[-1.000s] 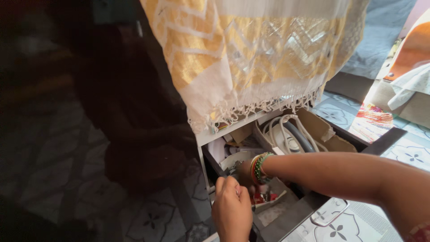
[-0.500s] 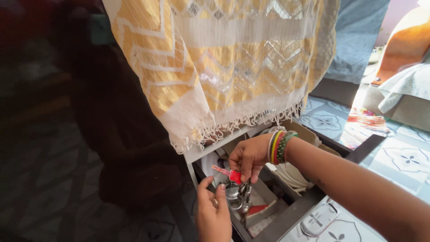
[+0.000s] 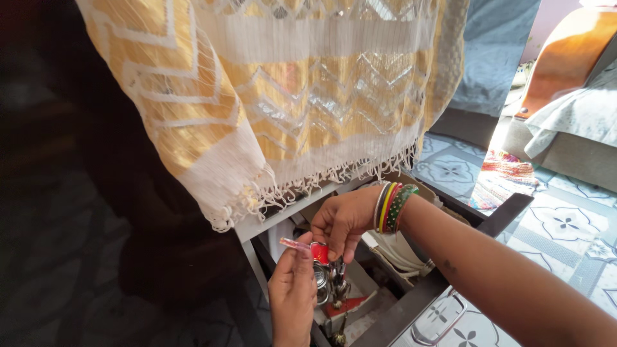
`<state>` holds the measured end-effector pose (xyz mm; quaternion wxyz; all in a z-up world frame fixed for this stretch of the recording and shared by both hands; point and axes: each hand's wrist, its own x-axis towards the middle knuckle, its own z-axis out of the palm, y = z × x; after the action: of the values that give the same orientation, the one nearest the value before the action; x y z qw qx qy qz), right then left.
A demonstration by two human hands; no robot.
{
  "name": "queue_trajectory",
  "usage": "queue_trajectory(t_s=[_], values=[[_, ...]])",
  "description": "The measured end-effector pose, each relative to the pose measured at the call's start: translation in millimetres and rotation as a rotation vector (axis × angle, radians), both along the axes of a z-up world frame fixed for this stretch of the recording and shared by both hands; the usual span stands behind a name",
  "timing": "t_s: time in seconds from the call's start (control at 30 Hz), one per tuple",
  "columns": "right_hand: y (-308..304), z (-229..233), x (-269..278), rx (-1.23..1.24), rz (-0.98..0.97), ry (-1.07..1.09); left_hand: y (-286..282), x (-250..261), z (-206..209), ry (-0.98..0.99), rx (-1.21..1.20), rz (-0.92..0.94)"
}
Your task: The person opens a closet door, then uses a key to unlock and open two drawers, places the key inside, and closes the drawers and door. The person repeats the unlocking and closing sequence on the same drawers.
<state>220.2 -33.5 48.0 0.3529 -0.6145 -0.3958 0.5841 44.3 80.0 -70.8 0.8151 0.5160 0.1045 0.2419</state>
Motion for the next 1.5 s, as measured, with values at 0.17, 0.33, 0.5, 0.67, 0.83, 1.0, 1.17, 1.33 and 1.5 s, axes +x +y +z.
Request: queue_trajectory(t_s=[0.17, 0.33, 0.5, 0.67, 0.83, 1.0, 1.17, 1.33, 1.5], values=[[2.5, -4.5, 3.3, -0.005, -0.042, -0.014, -10.3, 1.1, 13.9, 0.052, 0.074, 0.267], [-22.0, 15.3, 22.4, 0.165, -0.117, 0.016, -11.5, 10.1, 31.1, 0.314, 0.728, 0.303], [-43.1, 30.7, 35.8, 0.358, -0.195, 0.152, -11.6, 18.1, 46.7, 0.291, 0.718, 0.190], [-43.1, 26.0, 43.7, 0.411, -0.212, 0.207, -14.5, 21.1, 58.7, 0.193, 0.646, -0.055], [-39.8, 21.3, 50.0, 0.532, -0.209, 0.299, -20.6, 37.7, 56.6, 0.192, 0.557, 0.036], [-36.1, 20.2, 46.1, 0.433, -0.153, -0.015, -11.5, 37.9, 45.7, 0.170, -0.104, -0.248], [-28.0, 16.4, 34.6, 0.227, -0.122, -0.151, -16.9, 39.2, 45.9, 0.237, -0.028, -0.247], [-27.1, 15.1, 41.2, 0.326, -0.147, -0.017, -14.3, 27.1, 71.9, 0.086, 0.412, -0.104], [-51.7, 28.5, 58.3, 0.652, -0.015, 0.385, -31.5, -40.6, 95.1, 0.466, 0.887, 0.097]])
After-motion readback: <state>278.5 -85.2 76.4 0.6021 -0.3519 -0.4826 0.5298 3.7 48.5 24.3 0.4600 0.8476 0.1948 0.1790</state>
